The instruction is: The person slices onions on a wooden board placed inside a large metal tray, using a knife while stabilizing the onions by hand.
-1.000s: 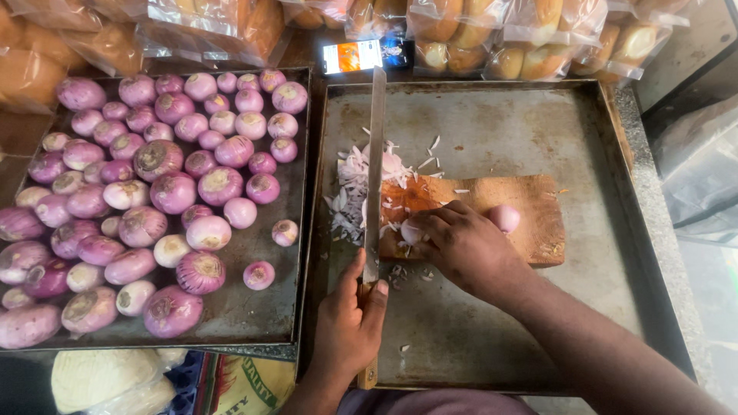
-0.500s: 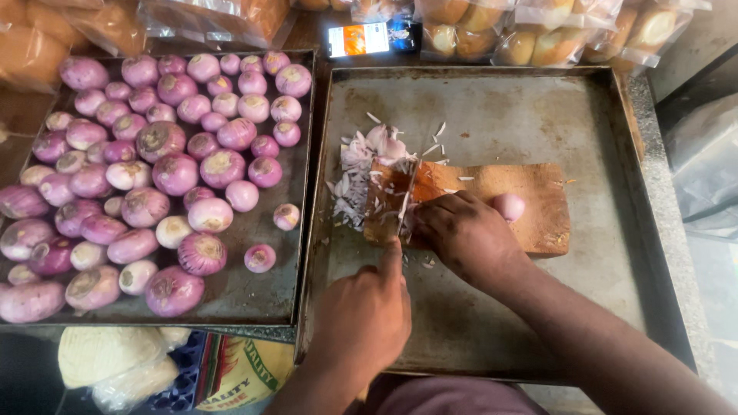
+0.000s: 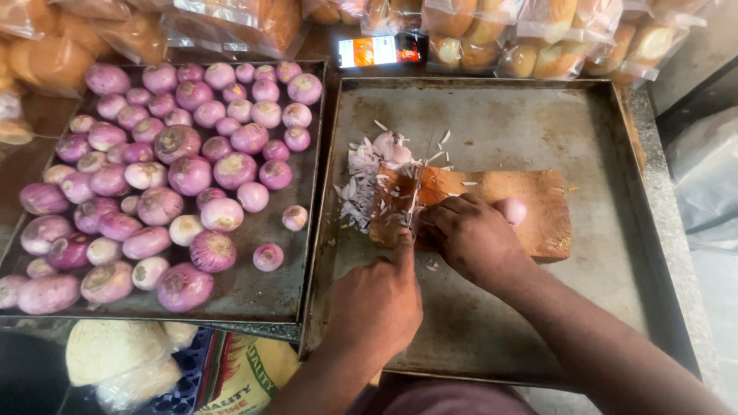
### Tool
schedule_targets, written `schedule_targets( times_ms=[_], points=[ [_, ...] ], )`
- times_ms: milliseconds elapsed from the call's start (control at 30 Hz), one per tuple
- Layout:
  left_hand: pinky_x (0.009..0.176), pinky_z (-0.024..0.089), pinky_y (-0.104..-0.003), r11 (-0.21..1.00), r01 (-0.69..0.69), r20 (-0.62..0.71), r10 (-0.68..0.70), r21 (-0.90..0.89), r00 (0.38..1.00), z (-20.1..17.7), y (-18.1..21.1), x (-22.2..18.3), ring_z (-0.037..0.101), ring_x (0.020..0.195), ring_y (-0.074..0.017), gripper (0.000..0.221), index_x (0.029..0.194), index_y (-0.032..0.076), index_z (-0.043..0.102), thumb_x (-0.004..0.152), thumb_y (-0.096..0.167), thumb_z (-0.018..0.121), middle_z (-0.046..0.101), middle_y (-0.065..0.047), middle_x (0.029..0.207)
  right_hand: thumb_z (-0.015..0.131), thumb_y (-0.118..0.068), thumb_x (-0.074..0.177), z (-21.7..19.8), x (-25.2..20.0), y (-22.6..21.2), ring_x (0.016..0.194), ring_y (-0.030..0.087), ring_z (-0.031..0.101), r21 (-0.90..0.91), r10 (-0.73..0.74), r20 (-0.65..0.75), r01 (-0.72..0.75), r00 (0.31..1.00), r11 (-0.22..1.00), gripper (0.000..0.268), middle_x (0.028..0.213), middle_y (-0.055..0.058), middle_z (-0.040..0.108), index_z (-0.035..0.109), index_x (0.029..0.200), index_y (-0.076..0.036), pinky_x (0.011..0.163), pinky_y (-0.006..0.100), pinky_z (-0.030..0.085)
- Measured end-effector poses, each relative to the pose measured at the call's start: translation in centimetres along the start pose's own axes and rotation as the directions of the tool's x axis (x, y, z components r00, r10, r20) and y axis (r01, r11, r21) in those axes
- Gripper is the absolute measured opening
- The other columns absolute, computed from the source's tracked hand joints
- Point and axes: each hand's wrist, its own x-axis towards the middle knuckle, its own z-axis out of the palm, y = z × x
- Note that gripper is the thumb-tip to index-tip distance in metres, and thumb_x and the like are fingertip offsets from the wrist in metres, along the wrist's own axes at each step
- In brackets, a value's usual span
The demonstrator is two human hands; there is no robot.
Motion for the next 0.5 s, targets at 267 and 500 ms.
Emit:
schedule_targets(
  times_ms=[267, 500],
  points=[
    [0.059, 0.06, -0.052, 1.0, -0.018, 0.011, 0.018, 0.006, 1.0, 0.15, -0.01, 0.73, 0.073, 0.062, -0.0388, 0.071, 0.153, -0.002, 0.036, 0.09, 0.019, 0.058, 0.071, -0.02, 0.07, 0.071, -0.027, 0.085, 0.03, -0.18, 0.75, 0.109, 0.025, 0.066, -0.08, -0.079, 0.015, 0.08, 0.997, 0.994, 0.025, 0.111, 0.004, 0.075, 0.075, 0.103, -0.009, 0.095, 0.041, 0.05],
    [0.051, 0.058, -0.052, 0.998, -0.07, -0.103, 0.07, -0.001, 0.992, 0.71, -0.11, 0.52, 0.071, 0.056, -0.0378, 0.067, 0.15, -0.005, 0.042, 0.089, 0.017, 0.059, 0.069, -0.019, 0.065, 0.073, -0.025, 0.082, 0.08, -0.67, 0.5, 0.108, 0.028, 0.064, 0.035, 0.015, -0.044, -0.014, 0.999, 0.999, 0.032, 0.115, 0.007, 0.074, 0.074, 0.108, -0.007, 0.094, 0.039, 0.05]
  ],
)
